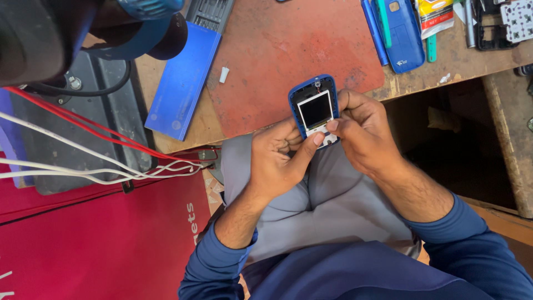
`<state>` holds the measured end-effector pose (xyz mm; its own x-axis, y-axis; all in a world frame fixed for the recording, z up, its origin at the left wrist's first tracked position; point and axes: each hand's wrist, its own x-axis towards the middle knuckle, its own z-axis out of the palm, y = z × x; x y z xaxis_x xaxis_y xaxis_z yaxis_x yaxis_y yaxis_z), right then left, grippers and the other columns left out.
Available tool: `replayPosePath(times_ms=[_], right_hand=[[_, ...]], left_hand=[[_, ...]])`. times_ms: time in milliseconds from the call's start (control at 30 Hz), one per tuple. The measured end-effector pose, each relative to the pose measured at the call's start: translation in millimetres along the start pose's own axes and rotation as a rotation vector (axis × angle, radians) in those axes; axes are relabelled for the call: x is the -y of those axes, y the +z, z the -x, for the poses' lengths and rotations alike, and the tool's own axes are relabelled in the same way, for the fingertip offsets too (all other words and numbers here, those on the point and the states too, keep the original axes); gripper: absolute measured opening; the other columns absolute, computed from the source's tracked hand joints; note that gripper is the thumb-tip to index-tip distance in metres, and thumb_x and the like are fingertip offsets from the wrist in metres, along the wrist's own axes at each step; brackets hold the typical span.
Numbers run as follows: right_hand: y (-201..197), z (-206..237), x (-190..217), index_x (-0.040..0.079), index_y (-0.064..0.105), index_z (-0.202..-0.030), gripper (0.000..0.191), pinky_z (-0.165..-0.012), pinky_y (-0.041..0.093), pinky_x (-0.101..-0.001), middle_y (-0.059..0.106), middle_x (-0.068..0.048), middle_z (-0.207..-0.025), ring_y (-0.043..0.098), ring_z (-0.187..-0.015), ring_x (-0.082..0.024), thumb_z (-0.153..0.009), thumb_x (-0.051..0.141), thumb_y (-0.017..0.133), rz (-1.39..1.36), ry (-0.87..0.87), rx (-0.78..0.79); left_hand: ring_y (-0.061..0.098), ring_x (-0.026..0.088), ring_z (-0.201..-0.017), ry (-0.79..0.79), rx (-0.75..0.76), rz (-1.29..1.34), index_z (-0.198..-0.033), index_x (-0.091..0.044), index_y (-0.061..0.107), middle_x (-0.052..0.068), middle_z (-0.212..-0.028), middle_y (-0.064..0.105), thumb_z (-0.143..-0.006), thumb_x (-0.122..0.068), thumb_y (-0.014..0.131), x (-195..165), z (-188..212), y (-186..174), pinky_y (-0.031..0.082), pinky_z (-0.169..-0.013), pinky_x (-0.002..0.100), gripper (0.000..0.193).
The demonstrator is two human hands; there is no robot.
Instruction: The person applies adhesive from a tube to the edges of a mobile phone motherboard and screen assembly, then joins the screen to the blue phone housing.
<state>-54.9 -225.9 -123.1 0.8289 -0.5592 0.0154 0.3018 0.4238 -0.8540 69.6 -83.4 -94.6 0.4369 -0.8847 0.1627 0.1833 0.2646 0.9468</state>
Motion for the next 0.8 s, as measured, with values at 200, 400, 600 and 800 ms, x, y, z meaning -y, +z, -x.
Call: replayPosePath(times_ms=[200, 400, 600, 800], right_hand=[[1, -3, 3, 0.002, 0.062, -0.094, 0.009, -0.080, 0.050, -0.0255, 0.066, -0.005, -0.095, 0.060, -0.086, -0.009, -0.094, -0.007, 0.061, 0.002, 0.029, -0.007], [3, -5, 10, 0.001, 0.064, -0.096, 0.007, -0.084, 0.050, -0.0265, 0.065, -0.005, -0.100, 0.061, -0.092, -0.011, -0.094, -0.006, 0.065, 0.014, 0.056, 0.011], [2, -6, 9, -0.001, 0.063, -0.096, 0.008, -0.088, 0.048, -0.0276, 0.063, -0.005, -0.101, 0.059, -0.097, -0.012, -0.099, -0.007, 0.066, 0.030, 0.012, 0.063], [3, -5, 16, -0.003, 0.059, -0.119, 0.025, -0.093, 0.054, -0.0295, 0.069, -0.012, -0.114, 0.067, -0.105, -0.015, -0.095, -0.009, 0.060, -0.024, 0.103, 0.151]], left_hand=[[0.067, 0.012, -0.113, -0.045, 0.016, 0.118, -0.134, 0.010, 0.059, 0.012, -0.121, 0.072, -0.107, 0.002, 0.062, 3, -1, -2, 0.057, -0.098, 0.026, 0.028], [0.068, 0.017, -0.115, -0.093, 0.008, 0.179, -0.136, 0.012, 0.057, 0.017, -0.125, 0.070, -0.107, 0.000, 0.062, 5, -3, -8, 0.057, -0.104, 0.032, 0.031], [0.069, 0.018, -0.117, -0.091, 0.005, 0.179, -0.136, 0.012, 0.057, 0.018, -0.126, 0.070, -0.107, 0.000, 0.062, 5, -4, -8, 0.057, -0.104, 0.033, 0.032], [0.070, 0.016, -0.111, -0.067, -0.051, 0.114, -0.133, 0.011, 0.058, 0.015, -0.121, 0.072, -0.106, 0.000, 0.063, 0, -5, -7, 0.059, -0.094, 0.029, 0.029]])
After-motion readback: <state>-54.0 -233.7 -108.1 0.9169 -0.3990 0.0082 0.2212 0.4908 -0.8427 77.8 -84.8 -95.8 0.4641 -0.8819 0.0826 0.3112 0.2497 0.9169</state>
